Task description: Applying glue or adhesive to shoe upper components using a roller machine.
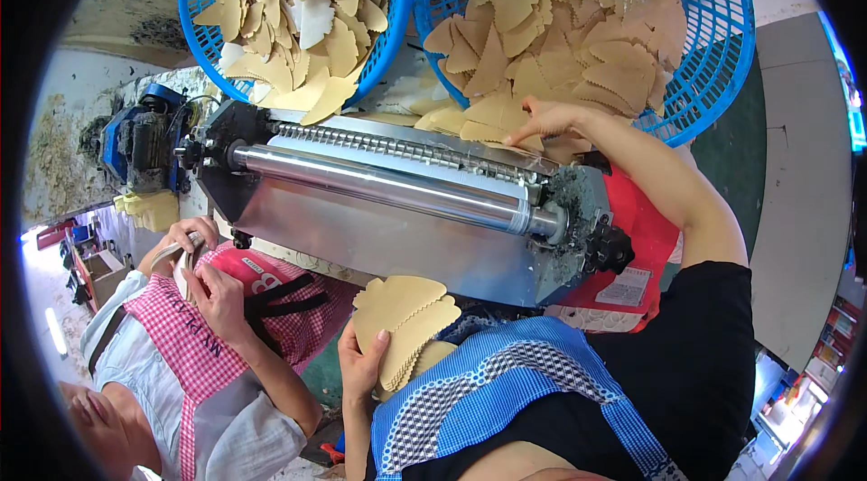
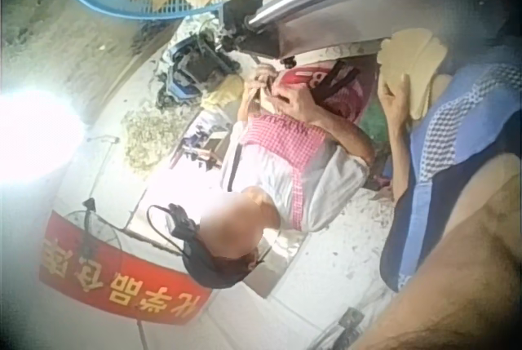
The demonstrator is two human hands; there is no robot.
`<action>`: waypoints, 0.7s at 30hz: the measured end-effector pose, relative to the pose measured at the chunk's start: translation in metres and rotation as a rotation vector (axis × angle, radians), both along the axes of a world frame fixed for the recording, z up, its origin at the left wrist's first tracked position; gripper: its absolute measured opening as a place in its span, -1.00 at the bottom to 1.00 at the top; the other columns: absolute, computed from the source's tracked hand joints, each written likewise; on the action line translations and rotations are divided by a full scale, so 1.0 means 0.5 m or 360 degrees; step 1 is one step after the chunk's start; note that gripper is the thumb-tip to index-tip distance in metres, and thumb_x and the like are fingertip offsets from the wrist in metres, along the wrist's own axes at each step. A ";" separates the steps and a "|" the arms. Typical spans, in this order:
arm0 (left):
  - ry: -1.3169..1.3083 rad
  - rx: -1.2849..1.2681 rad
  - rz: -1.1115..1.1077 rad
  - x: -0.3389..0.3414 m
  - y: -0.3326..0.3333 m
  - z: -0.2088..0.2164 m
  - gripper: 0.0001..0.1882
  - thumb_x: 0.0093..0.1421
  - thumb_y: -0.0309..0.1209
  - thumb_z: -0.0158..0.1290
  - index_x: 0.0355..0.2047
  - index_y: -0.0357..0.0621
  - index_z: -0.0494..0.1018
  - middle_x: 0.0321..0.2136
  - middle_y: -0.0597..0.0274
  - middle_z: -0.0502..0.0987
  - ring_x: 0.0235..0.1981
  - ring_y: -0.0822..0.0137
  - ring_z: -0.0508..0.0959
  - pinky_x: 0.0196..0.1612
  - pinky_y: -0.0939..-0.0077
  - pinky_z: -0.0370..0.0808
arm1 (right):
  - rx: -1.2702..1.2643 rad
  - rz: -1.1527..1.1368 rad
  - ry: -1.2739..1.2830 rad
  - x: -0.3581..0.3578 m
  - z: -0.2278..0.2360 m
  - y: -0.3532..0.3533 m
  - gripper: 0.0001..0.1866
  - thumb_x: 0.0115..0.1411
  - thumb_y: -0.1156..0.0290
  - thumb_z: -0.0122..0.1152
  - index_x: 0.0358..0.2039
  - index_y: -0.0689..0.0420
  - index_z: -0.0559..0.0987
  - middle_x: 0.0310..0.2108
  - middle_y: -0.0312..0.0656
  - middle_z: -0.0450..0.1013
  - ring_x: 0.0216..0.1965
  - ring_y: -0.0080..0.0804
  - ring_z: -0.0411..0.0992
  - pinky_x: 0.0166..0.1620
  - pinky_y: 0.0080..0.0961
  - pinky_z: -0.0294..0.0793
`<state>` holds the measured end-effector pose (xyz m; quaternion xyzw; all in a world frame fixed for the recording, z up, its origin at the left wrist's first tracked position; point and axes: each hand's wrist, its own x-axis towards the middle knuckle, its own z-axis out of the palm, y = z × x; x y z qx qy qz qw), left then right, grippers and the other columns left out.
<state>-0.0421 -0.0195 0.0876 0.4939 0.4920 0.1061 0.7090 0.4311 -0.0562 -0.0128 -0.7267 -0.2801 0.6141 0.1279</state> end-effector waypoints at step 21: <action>0.0013 0.0029 0.0005 0.013 -0.009 0.000 -0.63 0.15 -0.46 0.09 -0.04 -0.30 0.35 -0.20 0.22 0.49 -0.18 0.44 0.47 -0.08 0.55 0.41 | 0.0065 0.0288 -0.0273 -0.037 0.041 0.010 -0.09 -0.12 -0.43 0.10 0.01 0.10 0.42 -0.03 -0.04 0.34 -0.09 -0.32 0.34 -0.09 -0.34 0.35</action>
